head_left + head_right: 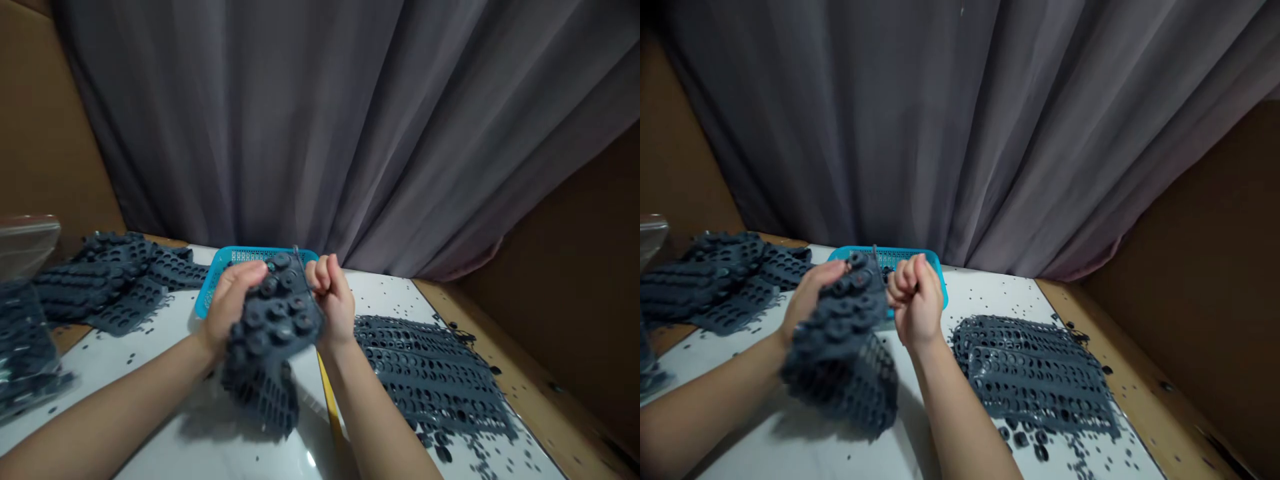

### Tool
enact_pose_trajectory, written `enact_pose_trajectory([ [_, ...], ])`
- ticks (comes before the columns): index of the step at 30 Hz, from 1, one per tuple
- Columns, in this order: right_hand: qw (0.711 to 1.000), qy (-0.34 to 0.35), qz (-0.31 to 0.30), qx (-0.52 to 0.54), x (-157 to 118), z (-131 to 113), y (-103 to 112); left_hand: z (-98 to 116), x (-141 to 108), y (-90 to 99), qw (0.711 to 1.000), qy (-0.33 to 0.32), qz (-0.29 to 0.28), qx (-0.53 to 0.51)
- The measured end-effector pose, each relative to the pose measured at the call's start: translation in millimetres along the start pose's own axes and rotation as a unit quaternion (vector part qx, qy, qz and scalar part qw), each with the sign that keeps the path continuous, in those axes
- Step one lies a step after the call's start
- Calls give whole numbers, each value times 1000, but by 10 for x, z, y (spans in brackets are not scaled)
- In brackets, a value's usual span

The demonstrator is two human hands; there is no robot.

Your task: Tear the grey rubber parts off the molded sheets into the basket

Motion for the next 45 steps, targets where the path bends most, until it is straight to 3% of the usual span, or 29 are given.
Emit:
enact_pose_trajectory([
  [3, 986, 81, -22, -141, 16, -129, 36, -12, -1, -23, 994, -61, -63, 72],
  [7, 952, 134, -11, -273, 0, -387, 170, 18, 45, -6, 964, -148, -109, 190],
  [10, 881, 144, -57, -447, -40, -512, 158, 56, 61, -16, 926, -206, -148, 280],
  [13, 801, 92, -144, -574, -72, -455, 88, 59, 47, -43, 895, -235, -193, 325],
  [16, 775, 58, -196, -597, -79, -358, 52, 51, 34, -56, 881, -225, -218, 355],
  [19, 771, 62, -223, -594, -78, -312, 52, 76, 28, -64, 867, -216, -224, 390],
  [22, 776, 82, -213, -588, -61, -294, 78, 97, 18, -83, 855, -200, -239, 414],
  [24, 806, 84, -210, -546, -36, -248, 105, 90, 9, -97, 865, -188, -246, 395],
  [28, 896, 30, -192, -399, 49, -19, 201, 29, 12, -99, 915, -172, -225, 289],
  [31, 924, 5, -168, -345, 96, 171, 266, -43, 33, -91, 939, -160, -214, 218],
  [34, 916, 38, -158, -366, 105, 256, 274, -93, 46, -81, 943, -171, -200, 201],
  [39, 885, 102, -148, -430, 92, 240, 213, -119, 25, -75, 910, -225, -203, 282],
  [42, 880, 108, -127, -445, 87, 176, 168, -67, 25, -66, 889, -244, -204, 330],
  [45, 861, 136, -113, -476, 55, 22, 101, 53, 61, -39, 895, -217, -176, 348],
])
Point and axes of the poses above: each hand's wrist, its own x-axis towards the middle knuckle, its own y-axis out of the back of the hand, z = x × y, the point moved 3 cm from there along x, towards the middle knuckle, and after that the axes turned 1 degree about -y, right-handed, at the moved point
